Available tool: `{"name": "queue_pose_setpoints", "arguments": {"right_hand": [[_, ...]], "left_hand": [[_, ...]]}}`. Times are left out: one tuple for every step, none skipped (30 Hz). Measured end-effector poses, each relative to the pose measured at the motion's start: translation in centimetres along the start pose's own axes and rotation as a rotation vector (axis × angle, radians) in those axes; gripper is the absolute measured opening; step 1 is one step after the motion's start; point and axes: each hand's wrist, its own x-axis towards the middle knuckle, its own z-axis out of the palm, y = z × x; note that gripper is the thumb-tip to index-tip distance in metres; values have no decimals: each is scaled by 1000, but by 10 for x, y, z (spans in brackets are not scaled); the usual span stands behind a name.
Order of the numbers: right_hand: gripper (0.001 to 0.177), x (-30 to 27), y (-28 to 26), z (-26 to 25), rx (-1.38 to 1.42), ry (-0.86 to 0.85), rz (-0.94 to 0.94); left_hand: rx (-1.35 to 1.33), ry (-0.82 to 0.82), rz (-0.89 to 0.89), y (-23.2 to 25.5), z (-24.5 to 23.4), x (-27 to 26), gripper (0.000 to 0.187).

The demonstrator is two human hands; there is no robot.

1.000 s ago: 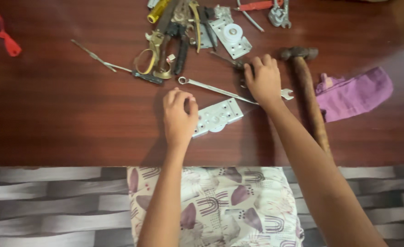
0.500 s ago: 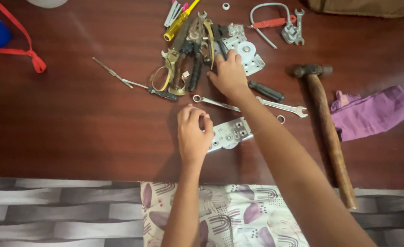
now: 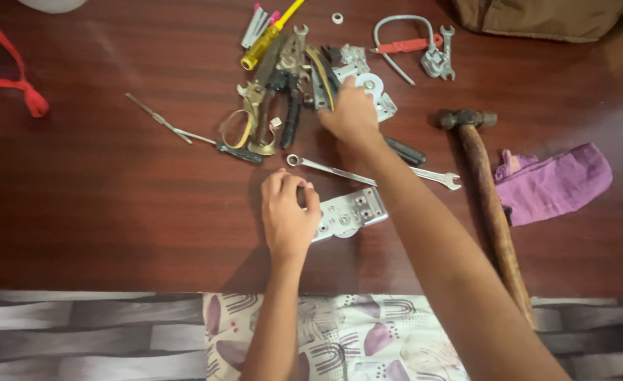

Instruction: The person uses a wrench to turn a bolt on a metal lock plate, then uses pliers to remove a small black component. They place the component on the table and use a hammer to tap it several times. The person continues to adjust the lock plate with the wrench and repositions tools on the table.

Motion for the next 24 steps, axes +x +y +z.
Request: {"name": "queue_pose_setpoints", "arguments": {"right_hand": [[71, 0, -2, -5, -4, -42, 15], [71, 0, -3, -9, -9, -84, 31], [71, 0, -3, -14, -14, -124, 48], [70, 1, -3, -16, -16, -117, 46], [68, 1, -1, -18, -19, -111, 46], [66, 3, 0, -19, -22, -105, 47], [65, 5, 3, -21, -30, -78, 5], [63, 6, 6, -22, -38, -51, -37], [62, 7, 10, -22, -49, -25, -77], [57, 6, 14, -22, -87, -21, -112], [53, 6, 18, -23, -129, -12, -147], [49, 6, 21, -24, -171, -4, -182], [46, 3, 23, -24, -213, 7, -182], [43, 1, 23, -22, -254, 17, -182], [40, -1, 22, -20, -294, 28, -183], [38, -1, 20, -18, -342, 74, -214], [35, -4, 19, -14, -391, 114, -242], [33, -6, 19, -11, -439, 154, -271], [32, -6, 18, -8, -488, 159, -272], [31, -6, 18, -6, -537, 163, -273], [30, -5, 18, -5, -583, 170, -273], [28, -4, 17, -5, -573, 179, -255], [27, -5, 16, -3, -561, 187, -237], [25, -5, 15, -3, -548, 196, -220]], "left_hand": [[2, 1, -9, 0, 0, 1, 8], [3, 2, -18, 1, 0, 0, 9], [3, 2, -25, 1, 0, -1, 9], [5, 6, -17, 1, 0, 0, 9], [5, 9, -10, 1, 1, -1, 9], [5, 11, -4, 1, 1, 0, 8], [2, 10, -14, 1, 1, 1, 8], [0, 8, -23, 0, 2, 1, 8], [-4, 5, -36, 0, 3, 0, 8], [12, 17, -25, -1, 3, -1, 8], [22, 31, -12, -2, 3, -1, 8], [33, 44, 2, -2, 4, -1, 8], [35, 42, 1, -1, 4, -1, 8], [37, 40, 1, -2, 4, -1, 8], [40, 39, 1, -2, 4, 0, 8], [39, 44, 3, -2, 4, 2, 8], [40, 44, -1, -2, 4, 1, 7], [40, 45, -4, -2, 4, 0, 7], [48, 39, -3, -3, 5, -1, 7], [57, 34, -2, -3, 5, -1, 8], [68, 29, 1, -4, 5, -1, 8], [57, 29, 0, -3, 5, -1, 8], [50, 30, -1, -4, 4, -1, 8], [42, 30, -3, -4, 4, -1, 9]]}}
